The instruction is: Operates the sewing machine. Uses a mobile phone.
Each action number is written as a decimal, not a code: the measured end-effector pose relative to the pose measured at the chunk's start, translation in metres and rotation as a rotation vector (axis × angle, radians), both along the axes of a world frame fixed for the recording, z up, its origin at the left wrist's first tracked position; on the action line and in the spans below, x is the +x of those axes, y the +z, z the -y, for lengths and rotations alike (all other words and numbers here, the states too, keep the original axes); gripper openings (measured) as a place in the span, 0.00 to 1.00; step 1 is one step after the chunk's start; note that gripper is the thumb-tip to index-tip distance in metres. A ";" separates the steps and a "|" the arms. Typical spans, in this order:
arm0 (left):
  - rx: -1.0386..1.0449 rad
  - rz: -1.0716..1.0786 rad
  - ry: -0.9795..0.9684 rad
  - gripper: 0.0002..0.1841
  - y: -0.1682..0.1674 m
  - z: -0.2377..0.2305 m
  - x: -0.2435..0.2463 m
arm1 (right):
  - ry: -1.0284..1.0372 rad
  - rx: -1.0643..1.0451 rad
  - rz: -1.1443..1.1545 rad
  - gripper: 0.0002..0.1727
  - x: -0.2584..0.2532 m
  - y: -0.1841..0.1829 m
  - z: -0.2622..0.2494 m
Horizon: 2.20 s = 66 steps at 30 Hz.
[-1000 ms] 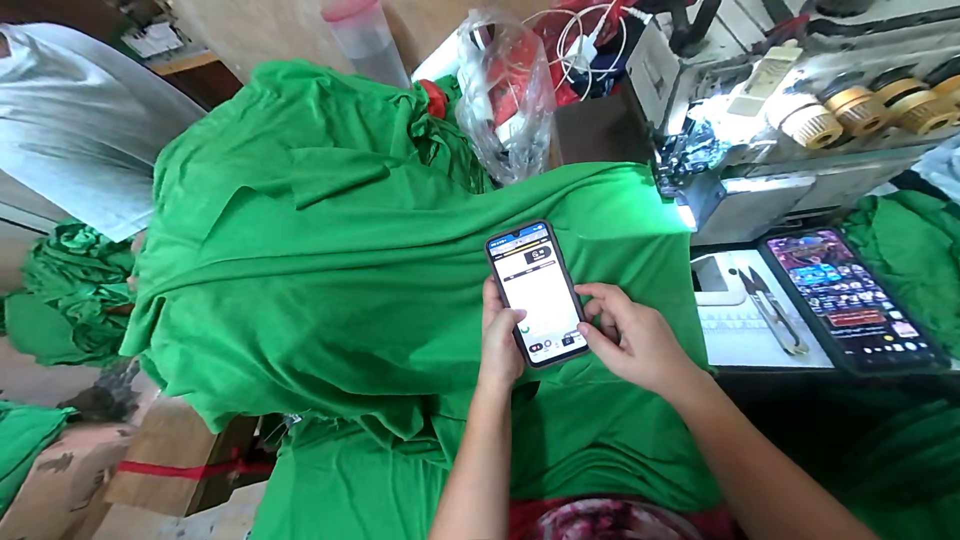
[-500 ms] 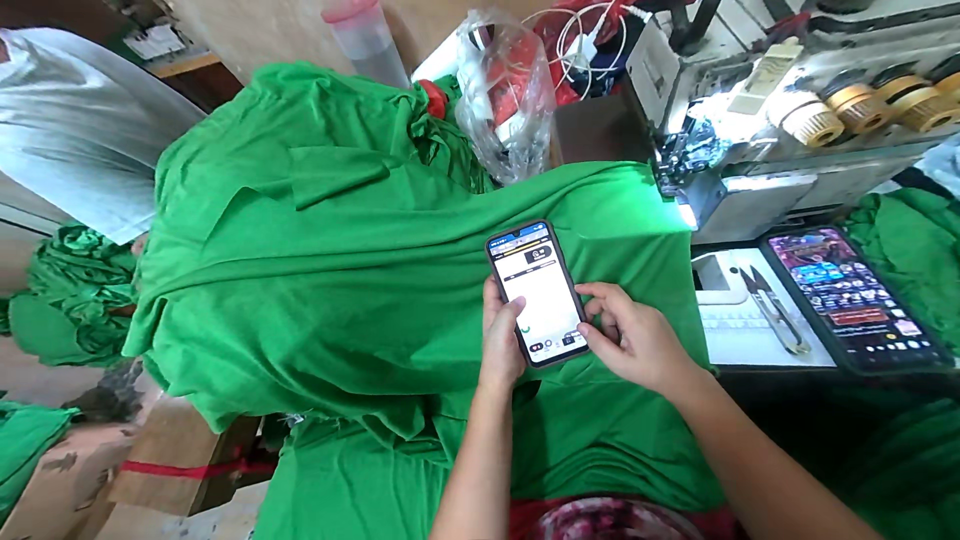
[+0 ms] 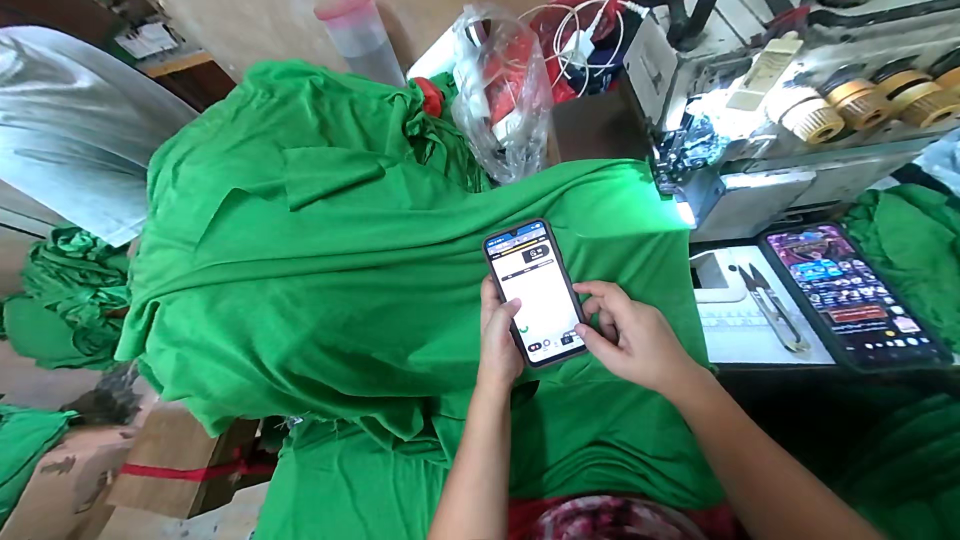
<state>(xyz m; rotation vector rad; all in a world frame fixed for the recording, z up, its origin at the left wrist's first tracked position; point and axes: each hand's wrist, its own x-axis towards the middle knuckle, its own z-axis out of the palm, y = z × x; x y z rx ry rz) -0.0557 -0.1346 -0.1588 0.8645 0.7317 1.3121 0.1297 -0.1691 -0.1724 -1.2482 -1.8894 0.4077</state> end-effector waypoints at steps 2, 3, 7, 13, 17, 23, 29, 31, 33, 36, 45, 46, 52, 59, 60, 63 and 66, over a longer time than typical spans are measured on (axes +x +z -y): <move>0.003 -0.005 0.004 0.27 -0.001 0.000 0.000 | 0.000 0.001 0.002 0.27 0.000 0.000 0.000; 0.003 -0.008 0.006 0.27 -0.001 0.000 0.000 | -0.001 0.002 0.003 0.27 0.000 0.000 0.000; 0.009 0.003 0.001 0.29 -0.001 -0.001 -0.001 | -0.003 -0.007 0.007 0.27 0.000 0.000 0.000; 0.013 0.029 -0.006 0.31 -0.001 0.000 -0.001 | 0.000 -0.018 0.005 0.27 0.000 0.001 0.000; 0.007 0.028 -0.001 0.31 -0.001 0.000 -0.001 | -0.002 -0.022 0.011 0.27 0.000 0.001 0.000; 0.008 0.001 0.001 0.30 0.001 0.001 0.000 | -0.002 -0.022 0.011 0.28 0.000 0.001 -0.001; 0.016 -0.002 0.000 0.28 0.000 0.000 0.000 | 0.001 -0.028 0.018 0.28 0.001 0.001 0.000; 0.013 -0.006 0.002 0.28 0.000 0.000 0.000 | 0.007 -0.032 0.018 0.28 0.001 0.001 0.000; 0.015 -0.012 0.002 0.27 0.000 0.001 0.000 | 0.020 -0.040 0.003 0.28 0.002 0.001 -0.001; 0.019 -0.004 -0.002 0.27 -0.001 0.001 -0.001 | 0.027 -0.049 -0.014 0.29 0.002 0.000 -0.002; 0.006 -0.015 0.005 0.25 -0.001 0.001 0.000 | 0.029 -0.085 0.041 0.38 0.002 0.002 -0.001; 0.002 -0.013 0.008 0.25 -0.001 0.001 0.000 | 0.030 -0.090 0.045 0.38 0.002 0.002 -0.001; -0.016 -0.033 0.011 0.25 -0.001 0.001 0.000 | 0.061 -0.084 0.060 0.38 0.004 0.004 -0.001; -0.033 -0.029 0.013 0.25 0.000 0.001 0.000 | 0.084 -0.115 0.110 0.43 0.005 0.008 -0.001; -0.034 -0.026 0.017 0.25 0.000 0.001 0.000 | 0.081 -0.118 0.113 0.44 0.005 0.008 -0.001; -0.031 -0.018 0.012 0.24 -0.001 0.001 -0.001 | 0.075 -0.132 0.125 0.46 0.005 0.008 0.000; -0.030 -0.012 0.008 0.24 -0.003 0.000 -0.001 | 0.074 -0.119 0.128 0.46 0.004 0.008 -0.001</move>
